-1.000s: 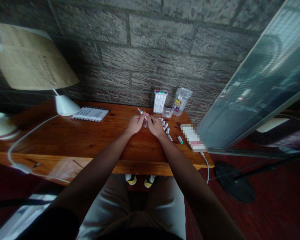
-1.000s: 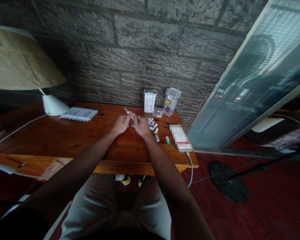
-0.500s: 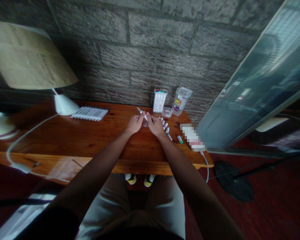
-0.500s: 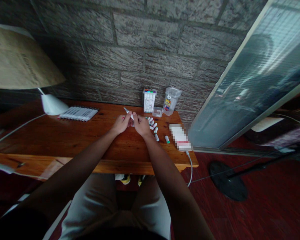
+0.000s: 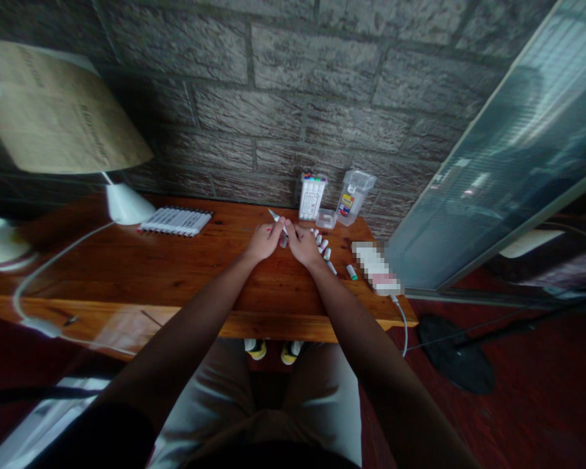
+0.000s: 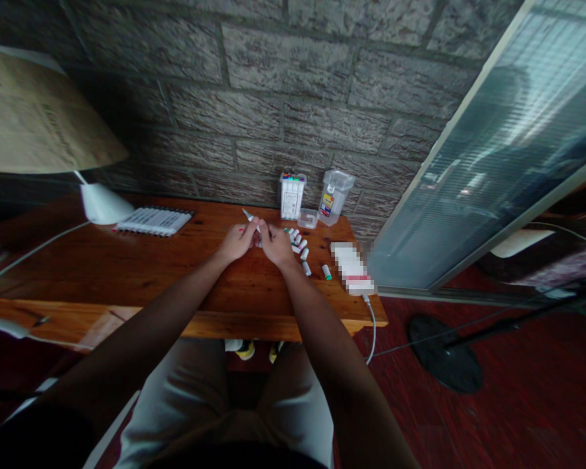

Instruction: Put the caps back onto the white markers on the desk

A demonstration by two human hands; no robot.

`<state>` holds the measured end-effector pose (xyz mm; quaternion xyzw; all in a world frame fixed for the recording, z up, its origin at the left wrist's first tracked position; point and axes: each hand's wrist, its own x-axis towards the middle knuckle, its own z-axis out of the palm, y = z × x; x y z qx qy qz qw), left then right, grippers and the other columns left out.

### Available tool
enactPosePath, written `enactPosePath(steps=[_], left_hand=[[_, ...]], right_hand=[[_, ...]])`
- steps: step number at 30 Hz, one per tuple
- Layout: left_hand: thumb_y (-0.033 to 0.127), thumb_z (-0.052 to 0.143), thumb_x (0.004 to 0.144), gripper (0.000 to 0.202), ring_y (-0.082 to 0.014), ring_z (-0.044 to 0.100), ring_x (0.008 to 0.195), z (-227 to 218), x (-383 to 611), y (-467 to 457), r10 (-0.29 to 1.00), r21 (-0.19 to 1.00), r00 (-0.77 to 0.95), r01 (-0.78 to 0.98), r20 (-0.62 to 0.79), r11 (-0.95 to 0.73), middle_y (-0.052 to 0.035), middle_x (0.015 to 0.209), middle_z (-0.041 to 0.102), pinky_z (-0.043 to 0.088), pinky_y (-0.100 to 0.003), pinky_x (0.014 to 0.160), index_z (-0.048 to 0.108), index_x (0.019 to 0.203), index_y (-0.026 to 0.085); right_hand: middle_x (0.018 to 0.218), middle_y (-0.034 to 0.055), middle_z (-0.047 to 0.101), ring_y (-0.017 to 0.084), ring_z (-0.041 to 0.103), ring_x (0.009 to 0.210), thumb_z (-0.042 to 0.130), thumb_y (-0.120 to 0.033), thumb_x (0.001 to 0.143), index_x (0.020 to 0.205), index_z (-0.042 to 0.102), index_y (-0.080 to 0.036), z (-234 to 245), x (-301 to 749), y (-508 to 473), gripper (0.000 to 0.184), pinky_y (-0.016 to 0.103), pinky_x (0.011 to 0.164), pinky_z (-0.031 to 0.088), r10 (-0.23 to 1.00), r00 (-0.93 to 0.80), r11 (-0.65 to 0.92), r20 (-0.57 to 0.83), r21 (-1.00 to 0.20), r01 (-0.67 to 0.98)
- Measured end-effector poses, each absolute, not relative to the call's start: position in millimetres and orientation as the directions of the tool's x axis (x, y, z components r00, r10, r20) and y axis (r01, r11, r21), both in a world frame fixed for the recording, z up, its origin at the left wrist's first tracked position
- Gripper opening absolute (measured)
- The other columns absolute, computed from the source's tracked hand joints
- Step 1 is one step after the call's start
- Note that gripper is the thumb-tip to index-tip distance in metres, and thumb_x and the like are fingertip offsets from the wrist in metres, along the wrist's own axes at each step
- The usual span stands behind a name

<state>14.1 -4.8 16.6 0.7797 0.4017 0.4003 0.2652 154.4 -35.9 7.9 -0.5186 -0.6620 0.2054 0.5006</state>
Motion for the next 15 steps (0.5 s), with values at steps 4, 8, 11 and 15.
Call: enactPosePath(steps=[4, 8, 11, 15], left_hand=[[0.064, 0.025, 0.101, 0.070, -0.0170, 0.067, 0.065, 16.3, 14.4, -4.6, 0.838, 0.732, 0.357, 0.417, 0.413, -0.539, -0.0046, 0.055, 0.064, 0.049, -0.026, 0.069, 0.056, 0.055, 0.021], [0.063, 0.025, 0.101, 0.068, -0.0169, 0.066, 0.064, 15.3, 15.0, -4.5, 0.840, 0.738, 0.355, 0.413, 0.410, -0.534, -0.0042, 0.055, 0.063, 0.048, -0.026, 0.066, 0.054, 0.055, 0.021], [0.062, 0.024, 0.101, 0.068, -0.0167, 0.066, 0.064, 15.6, 15.6, -5.6, 0.846, 0.746, 0.355, 0.410, 0.398, -0.524, -0.0038, 0.054, 0.062, 0.048, -0.026, 0.066, 0.054, 0.055, 0.021], [0.061, 0.023, 0.102, 0.069, -0.0164, 0.065, 0.063, 17.0, 16.0, -7.3, 0.847, 0.744, 0.356, 0.416, 0.395, -0.522, -0.0037, 0.052, 0.061, 0.048, -0.026, 0.067, 0.054, 0.054, 0.021]], right_hand=[[0.070, 0.0030, 0.069, 0.015, 0.065, 0.071, 0.031, -0.074, 0.097, 0.065, 0.059, -0.021, 8.5, 154.8, -35.8, 0.068, 0.026, 0.075, 0.047, 0.897, 0.039, 0.364, 0.440, -0.787, 0.498], [0.069, 0.0032, 0.070, 0.014, 0.065, 0.069, 0.031, -0.070, 0.099, 0.065, 0.063, -0.021, 10.2, 155.0, -37.0, 0.068, 0.025, 0.076, 0.048, 0.910, 0.005, 0.362, 0.415, -0.799, 0.479], [0.068, 0.0033, 0.070, 0.014, 0.066, 0.069, 0.032, -0.069, 0.100, 0.065, 0.063, -0.021, 9.8, 155.1, -37.1, 0.067, 0.025, 0.074, 0.048, 0.910, 0.022, 0.353, 0.414, -0.801, 0.484], [0.067, 0.0033, 0.070, 0.014, 0.065, 0.067, 0.031, -0.071, 0.099, 0.064, 0.063, -0.021, 8.5, 154.8, -36.1, 0.069, 0.025, 0.074, 0.047, 0.903, 0.022, 0.365, 0.429, -0.793, 0.489]])
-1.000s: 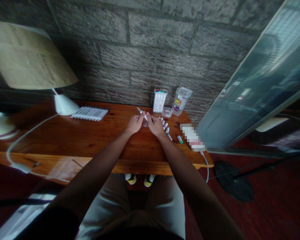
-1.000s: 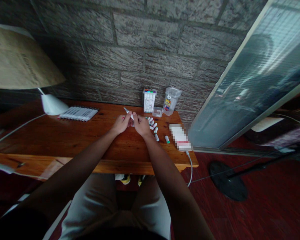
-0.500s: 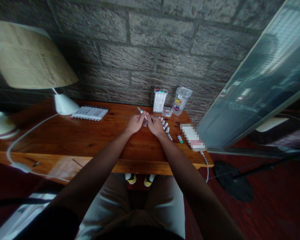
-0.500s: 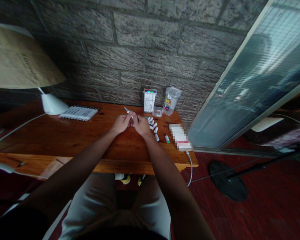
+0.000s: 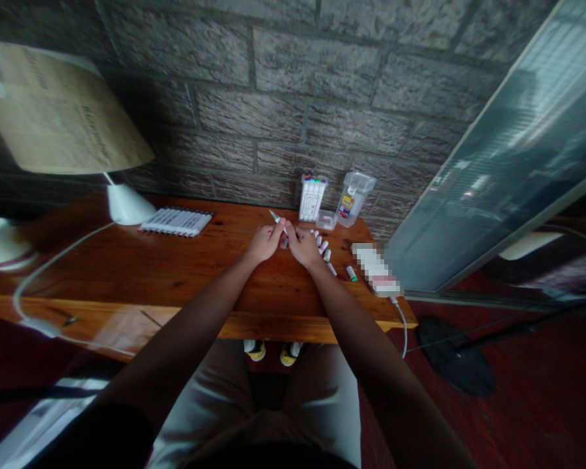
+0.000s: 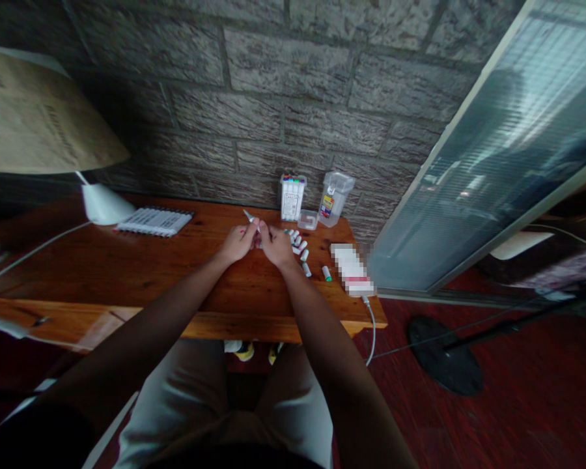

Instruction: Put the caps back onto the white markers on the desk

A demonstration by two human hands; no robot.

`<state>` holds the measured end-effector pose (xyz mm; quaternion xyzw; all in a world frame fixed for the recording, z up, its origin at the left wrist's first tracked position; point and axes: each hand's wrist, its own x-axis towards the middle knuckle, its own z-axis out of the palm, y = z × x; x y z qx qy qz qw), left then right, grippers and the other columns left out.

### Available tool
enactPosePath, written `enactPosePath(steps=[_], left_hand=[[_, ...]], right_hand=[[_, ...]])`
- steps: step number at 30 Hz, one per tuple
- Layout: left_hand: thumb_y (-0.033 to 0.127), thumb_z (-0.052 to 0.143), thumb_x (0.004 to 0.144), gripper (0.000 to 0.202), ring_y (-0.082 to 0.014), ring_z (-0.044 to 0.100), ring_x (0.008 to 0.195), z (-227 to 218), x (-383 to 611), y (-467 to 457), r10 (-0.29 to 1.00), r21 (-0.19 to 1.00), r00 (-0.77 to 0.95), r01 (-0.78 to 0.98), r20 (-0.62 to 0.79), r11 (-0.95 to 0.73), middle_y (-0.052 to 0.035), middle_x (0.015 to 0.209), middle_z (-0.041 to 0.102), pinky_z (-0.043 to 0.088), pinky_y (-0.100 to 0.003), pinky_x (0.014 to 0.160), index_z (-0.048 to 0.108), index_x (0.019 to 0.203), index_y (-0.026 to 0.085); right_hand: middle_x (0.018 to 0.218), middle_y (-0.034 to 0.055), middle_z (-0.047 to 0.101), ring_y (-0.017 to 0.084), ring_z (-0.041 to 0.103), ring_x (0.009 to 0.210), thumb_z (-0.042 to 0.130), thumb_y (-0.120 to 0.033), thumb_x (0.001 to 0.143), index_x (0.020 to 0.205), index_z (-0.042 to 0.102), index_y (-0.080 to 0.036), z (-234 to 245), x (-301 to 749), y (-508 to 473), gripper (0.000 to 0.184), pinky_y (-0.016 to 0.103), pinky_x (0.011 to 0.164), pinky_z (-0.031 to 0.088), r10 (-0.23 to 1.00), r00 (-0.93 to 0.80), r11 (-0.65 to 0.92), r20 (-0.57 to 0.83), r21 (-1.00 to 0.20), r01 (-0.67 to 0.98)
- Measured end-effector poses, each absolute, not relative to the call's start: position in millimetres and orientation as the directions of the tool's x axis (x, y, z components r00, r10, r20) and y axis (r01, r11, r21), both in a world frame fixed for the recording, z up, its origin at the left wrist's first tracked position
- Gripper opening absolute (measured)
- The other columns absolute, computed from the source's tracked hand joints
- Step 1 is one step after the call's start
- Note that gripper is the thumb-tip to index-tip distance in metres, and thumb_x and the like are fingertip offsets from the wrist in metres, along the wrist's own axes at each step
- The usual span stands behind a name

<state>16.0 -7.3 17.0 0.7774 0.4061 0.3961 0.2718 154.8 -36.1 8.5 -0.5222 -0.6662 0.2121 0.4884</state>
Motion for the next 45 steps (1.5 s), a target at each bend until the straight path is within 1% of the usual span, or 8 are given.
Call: enactPosePath(steps=[8, 12, 18, 22, 29, 34, 40, 45], left_hand=[[0.067, 0.017, 0.100, 0.074, -0.0169, 0.064, 0.063, 17.1, 15.8, -7.3, 0.836, 0.737, 0.381, 0.411, 0.395, -0.536, -0.0043, 0.053, 0.060, 0.048, -0.026, 0.066, 0.053, 0.054, 0.021], [0.068, 0.016, 0.100, 0.076, -0.0170, 0.065, 0.064, 16.8, 15.8, -7.4, 0.836, 0.737, 0.389, 0.415, 0.386, -0.533, -0.0044, 0.054, 0.061, 0.048, -0.026, 0.067, 0.054, 0.054, 0.021], [0.067, 0.016, 0.101, 0.077, -0.0169, 0.067, 0.065, 13.3, 15.8, -4.8, 0.847, 0.758, 0.377, 0.400, 0.375, -0.514, -0.0054, 0.058, 0.066, 0.050, -0.025, 0.067, 0.056, 0.054, 0.021], [0.067, 0.015, 0.102, 0.078, -0.0173, 0.067, 0.066, 11.6, 15.2, -3.3, 0.853, 0.761, 0.374, 0.407, 0.366, -0.505, -0.0057, 0.058, 0.066, 0.050, -0.025, 0.068, 0.058, 0.055, 0.021], [0.064, 0.015, 0.103, 0.077, -0.0175, 0.068, 0.066, 14.6, 15.0, -3.8, 0.862, 0.763, 0.364, 0.421, 0.353, -0.490, -0.0055, 0.056, 0.065, 0.051, -0.025, 0.070, 0.057, 0.054, 0.021], [0.062, 0.013, 0.104, 0.078, -0.0177, 0.068, 0.066, 16.9, 14.7, -4.3, 0.860, 0.755, 0.355, 0.427, 0.367, -0.498, -0.0058, 0.055, 0.064, 0.051, -0.026, 0.071, 0.054, 0.052, 0.021], [0.059, 0.013, 0.105, 0.077, -0.0178, 0.068, 0.068, 18.5, 14.3, -5.9, 0.854, 0.746, 0.367, 0.430, 0.369, -0.508, -0.0058, 0.057, 0.065, 0.051, -0.027, 0.074, 0.053, 0.051, 0.021], [0.062, 0.014, 0.103, 0.076, -0.0179, 0.068, 0.067, 20.0, 14.9, -8.4, 0.859, 0.761, 0.369, 0.419, 0.356, -0.495, -0.0050, 0.056, 0.064, 0.051, -0.027, 0.071, 0.054, 0.054, 0.021]], right_hand=[[0.065, 0.0021, 0.068, 0.014, 0.065, 0.069, 0.026, -0.074, 0.098, 0.060, 0.057, -0.021, 10.3, 154.2, -36.9, 0.072, 0.025, 0.077, 0.047, 0.909, -0.026, 0.377, 0.416, -0.793, 0.479], [0.067, 0.0021, 0.069, 0.013, 0.066, 0.070, 0.027, -0.071, 0.099, 0.062, 0.058, -0.021, 11.7, 154.7, -38.4, 0.070, 0.024, 0.079, 0.047, 0.916, -0.030, 0.362, 0.400, -0.793, 0.490], [0.068, 0.0001, 0.066, 0.014, 0.064, 0.069, 0.040, -0.062, 0.100, 0.071, 0.057, -0.022, 10.8, 153.8, -38.8, 0.052, 0.024, 0.071, 0.045, 0.903, 0.065, 0.336, 0.425, -0.792, 0.510], [0.067, -0.0025, 0.064, 0.014, 0.063, 0.068, 0.045, -0.059, 0.099, 0.080, 0.057, -0.023, 10.2, 153.4, -38.6, 0.043, 0.024, 0.071, 0.046, 0.904, 0.103, 0.314, 0.414, -0.809, 0.497], [0.066, -0.0019, 0.061, 0.013, 0.060, 0.068, 0.038, -0.062, 0.101, 0.071, 0.052, -0.023, 14.4, 153.2, -41.1, 0.051, 0.025, 0.073, 0.046, 0.905, 0.029, 0.354, 0.424, -0.790, 0.500], [0.068, -0.0012, 0.062, 0.012, 0.060, 0.070, 0.037, -0.069, 0.098, 0.069, 0.055, -0.022, 20.0, 152.3, -47.3, 0.058, 0.024, 0.078, 0.046, 0.892, -0.072, 0.429, 0.446, -0.788, 0.442], [0.068, -0.0007, 0.064, 0.013, 0.062, 0.071, 0.038, -0.072, 0.097, 0.069, 0.057, -0.022, 17.7, 152.2, -46.0, 0.061, 0.024, 0.078, 0.047, 0.894, -0.065, 0.425, 0.443, -0.795, 0.434], [0.065, 0.0017, 0.066, 0.013, 0.064, 0.067, 0.028, -0.076, 0.096, 0.061, 0.058, -0.021, 16.8, 153.1, -43.6, 0.072, 0.025, 0.077, 0.047, 0.912, -0.026, 0.377, 0.410, -0.809, 0.451]])
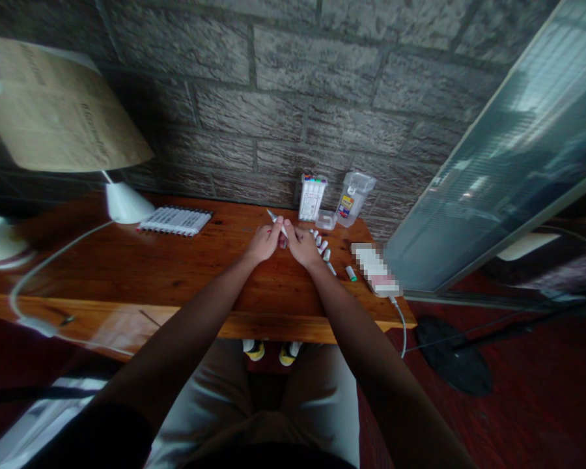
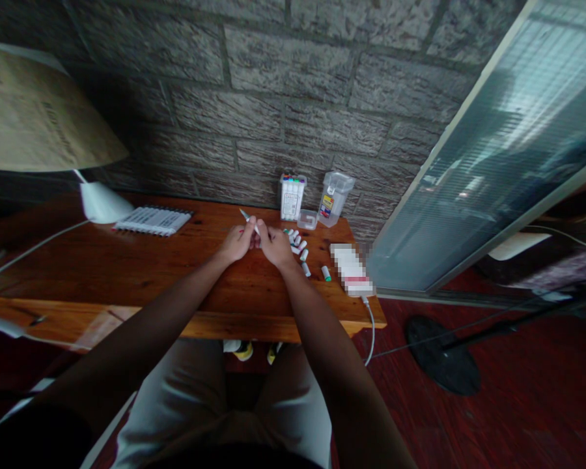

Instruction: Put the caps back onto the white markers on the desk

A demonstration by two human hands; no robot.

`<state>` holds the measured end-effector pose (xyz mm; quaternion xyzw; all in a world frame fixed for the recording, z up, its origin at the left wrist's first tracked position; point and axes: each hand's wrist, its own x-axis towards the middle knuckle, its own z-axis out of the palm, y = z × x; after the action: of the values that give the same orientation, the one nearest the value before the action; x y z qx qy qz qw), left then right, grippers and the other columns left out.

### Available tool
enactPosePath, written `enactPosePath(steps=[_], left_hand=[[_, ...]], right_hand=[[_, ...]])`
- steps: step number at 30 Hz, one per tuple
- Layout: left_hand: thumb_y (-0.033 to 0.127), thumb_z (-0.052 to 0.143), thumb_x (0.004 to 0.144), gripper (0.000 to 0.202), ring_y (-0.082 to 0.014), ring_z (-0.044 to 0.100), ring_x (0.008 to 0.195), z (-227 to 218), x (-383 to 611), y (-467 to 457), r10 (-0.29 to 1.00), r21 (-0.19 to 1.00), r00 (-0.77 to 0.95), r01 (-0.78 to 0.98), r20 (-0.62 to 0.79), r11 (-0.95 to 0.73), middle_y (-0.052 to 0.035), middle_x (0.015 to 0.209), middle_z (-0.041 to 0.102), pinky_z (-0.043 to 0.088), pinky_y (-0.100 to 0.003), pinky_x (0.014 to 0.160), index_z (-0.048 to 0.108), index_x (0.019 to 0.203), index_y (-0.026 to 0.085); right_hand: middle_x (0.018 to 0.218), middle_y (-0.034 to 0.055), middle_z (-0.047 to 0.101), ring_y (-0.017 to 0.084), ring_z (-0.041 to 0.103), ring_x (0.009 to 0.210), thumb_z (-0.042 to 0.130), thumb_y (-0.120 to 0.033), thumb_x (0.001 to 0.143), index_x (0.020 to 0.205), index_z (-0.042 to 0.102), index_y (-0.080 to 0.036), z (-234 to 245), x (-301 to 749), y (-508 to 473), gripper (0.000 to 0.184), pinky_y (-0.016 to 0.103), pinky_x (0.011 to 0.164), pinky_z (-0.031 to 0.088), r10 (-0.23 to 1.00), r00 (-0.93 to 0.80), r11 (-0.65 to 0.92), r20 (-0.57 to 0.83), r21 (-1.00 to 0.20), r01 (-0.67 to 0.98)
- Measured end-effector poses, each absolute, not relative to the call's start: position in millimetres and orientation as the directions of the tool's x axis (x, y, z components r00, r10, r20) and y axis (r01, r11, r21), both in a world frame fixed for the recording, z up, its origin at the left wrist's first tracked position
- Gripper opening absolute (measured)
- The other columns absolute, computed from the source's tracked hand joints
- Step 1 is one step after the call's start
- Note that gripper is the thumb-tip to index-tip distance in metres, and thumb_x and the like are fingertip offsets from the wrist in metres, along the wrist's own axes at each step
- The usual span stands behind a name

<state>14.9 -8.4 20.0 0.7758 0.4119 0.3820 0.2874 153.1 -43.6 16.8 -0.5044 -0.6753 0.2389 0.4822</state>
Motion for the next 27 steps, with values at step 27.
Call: enactPosePath(steps=[27], left_hand=[[0.067, 0.011, 0.101, 0.080, -0.0184, 0.066, 0.066, 17.7, 14.7, -6.7, 0.862, 0.762, 0.371, 0.426, 0.344, -0.487, -0.0053, 0.055, 0.063, 0.049, -0.026, 0.068, 0.056, 0.054, 0.021]], right_hand=[[0.065, 0.0018, 0.068, 0.013, 0.064, 0.066, 0.032, -0.074, 0.097, 0.063, 0.059, -0.021, 15.3, 151.8, -42.8, 0.068, 0.025, 0.075, 0.049, 0.903, -0.036, 0.399, 0.429, -0.802, 0.444]])
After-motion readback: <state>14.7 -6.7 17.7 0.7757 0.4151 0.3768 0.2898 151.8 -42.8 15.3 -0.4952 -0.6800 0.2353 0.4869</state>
